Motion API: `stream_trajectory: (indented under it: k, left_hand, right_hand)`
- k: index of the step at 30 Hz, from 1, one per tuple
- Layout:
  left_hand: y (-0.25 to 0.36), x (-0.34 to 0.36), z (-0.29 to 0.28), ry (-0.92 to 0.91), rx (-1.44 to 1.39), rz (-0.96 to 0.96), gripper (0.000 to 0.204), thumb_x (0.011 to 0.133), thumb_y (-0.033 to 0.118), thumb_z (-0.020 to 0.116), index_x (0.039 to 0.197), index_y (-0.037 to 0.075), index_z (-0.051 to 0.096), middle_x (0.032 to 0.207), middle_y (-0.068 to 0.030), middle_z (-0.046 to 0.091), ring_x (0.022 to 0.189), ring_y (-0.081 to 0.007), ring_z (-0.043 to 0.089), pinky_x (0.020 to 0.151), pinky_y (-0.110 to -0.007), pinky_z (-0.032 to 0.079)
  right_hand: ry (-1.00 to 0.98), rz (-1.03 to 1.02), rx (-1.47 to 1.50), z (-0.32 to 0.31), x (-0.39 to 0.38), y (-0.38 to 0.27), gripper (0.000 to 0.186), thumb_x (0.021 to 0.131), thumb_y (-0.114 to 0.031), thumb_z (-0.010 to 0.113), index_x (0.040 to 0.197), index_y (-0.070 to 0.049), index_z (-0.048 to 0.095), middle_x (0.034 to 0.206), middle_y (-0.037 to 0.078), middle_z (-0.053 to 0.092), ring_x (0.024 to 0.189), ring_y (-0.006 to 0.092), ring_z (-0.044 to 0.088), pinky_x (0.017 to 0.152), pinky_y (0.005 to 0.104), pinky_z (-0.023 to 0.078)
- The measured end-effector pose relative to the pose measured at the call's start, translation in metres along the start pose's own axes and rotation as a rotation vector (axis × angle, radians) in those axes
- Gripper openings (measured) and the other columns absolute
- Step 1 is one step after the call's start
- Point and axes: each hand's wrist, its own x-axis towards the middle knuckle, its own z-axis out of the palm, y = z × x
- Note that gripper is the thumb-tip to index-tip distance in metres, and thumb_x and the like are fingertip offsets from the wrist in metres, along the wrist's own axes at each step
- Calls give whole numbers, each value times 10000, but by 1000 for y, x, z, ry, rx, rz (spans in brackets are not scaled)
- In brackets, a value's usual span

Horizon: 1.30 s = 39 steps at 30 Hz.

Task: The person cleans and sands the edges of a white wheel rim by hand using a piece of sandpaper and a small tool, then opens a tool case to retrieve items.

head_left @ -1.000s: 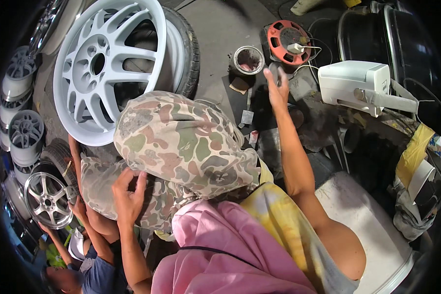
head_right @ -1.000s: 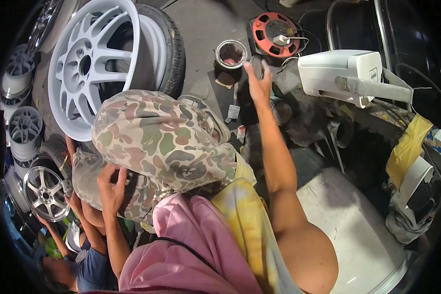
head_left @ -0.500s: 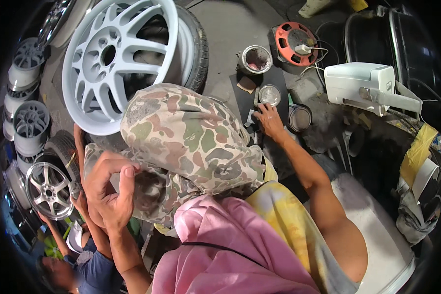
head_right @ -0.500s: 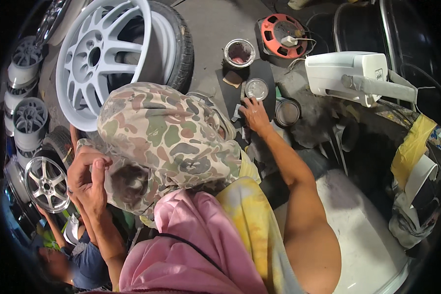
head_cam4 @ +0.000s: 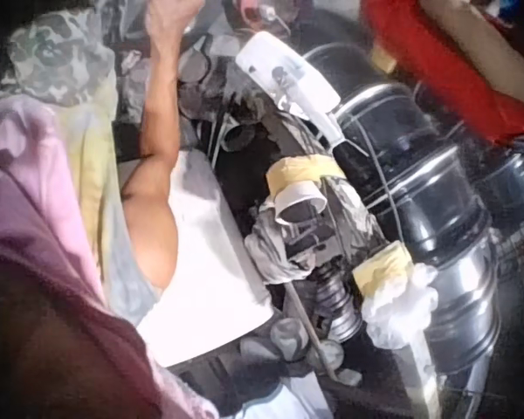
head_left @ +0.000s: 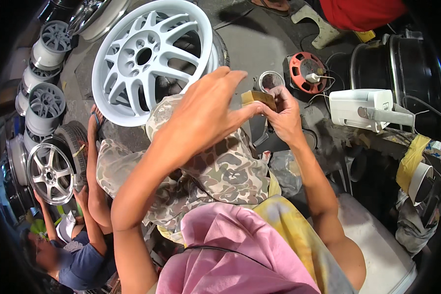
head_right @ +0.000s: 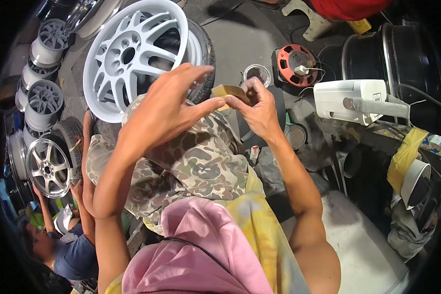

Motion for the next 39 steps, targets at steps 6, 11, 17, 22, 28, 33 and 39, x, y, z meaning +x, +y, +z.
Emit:
stream_trajectory:
  k: [6,11,17,22,28,33,39]
  left_hand:
    - [-14,16,12,89,-60,78,203,940,147,728,938,-56,721,812,-164,703,692,-232,680,638,-361,533]
    - [-25,-8,-18,131,445,360,221,733,1,650,943,21,585,880,-142,610,892,-359,660,753,-447,553]
    - [-9,-55,-30,-278,331,128,180,854,25,730,1023,17,668,1053,-146,715,1002,-385,689,911,-455,552]
    - [-11,-72,-22,-143,185,138,186,852,31,765,1032,20,718,1064,-134,752,1116,-348,707,1089,-494,512]
    - [-27,-72,-22,-62,119,239,232,852,3,753,1081,20,720,1042,-159,735,1004,-354,718,1017,-458,548]
    - [-30,-66,-20,127,-167,-41,166,933,21,735,1089,-25,710,994,-98,750,881,-188,720,832,-313,565]
    - [-34,-51,-7,334,-531,-205,124,1024,94,689,1075,-19,679,891,-5,691,800,-44,608,717,-209,501]
  right_hand:
    - [-107,-100,345,-9,7,-40,341,983,-69,723,1275,15,568,1067,75,724,980,131,697,868,272,576]
    - [-101,-37,-606,-51,8,117,142,901,-58,730,1043,-52,743,1193,135,697,978,283,713,858,397,571]
    - [-488,-407,-1404,-34,-9,256,173,933,-183,630,1044,-125,749,1137,105,655,1064,288,654,866,433,524]
    - [-688,-520,-1725,-40,5,262,199,970,-268,594,1080,-180,734,1188,67,599,1099,233,594,908,392,468]
    - [-736,-710,-1542,-66,10,256,182,969,-255,584,1103,-171,674,1182,35,599,1141,219,558,904,394,452]
    - [-620,-643,-1327,-58,-1,211,184,931,-176,631,1102,-142,571,1162,91,598,1125,275,570,913,412,464]
    - [-354,-92,-586,-54,-39,200,244,934,0,584,1141,-8,455,995,260,550,963,503,573,805,557,450]
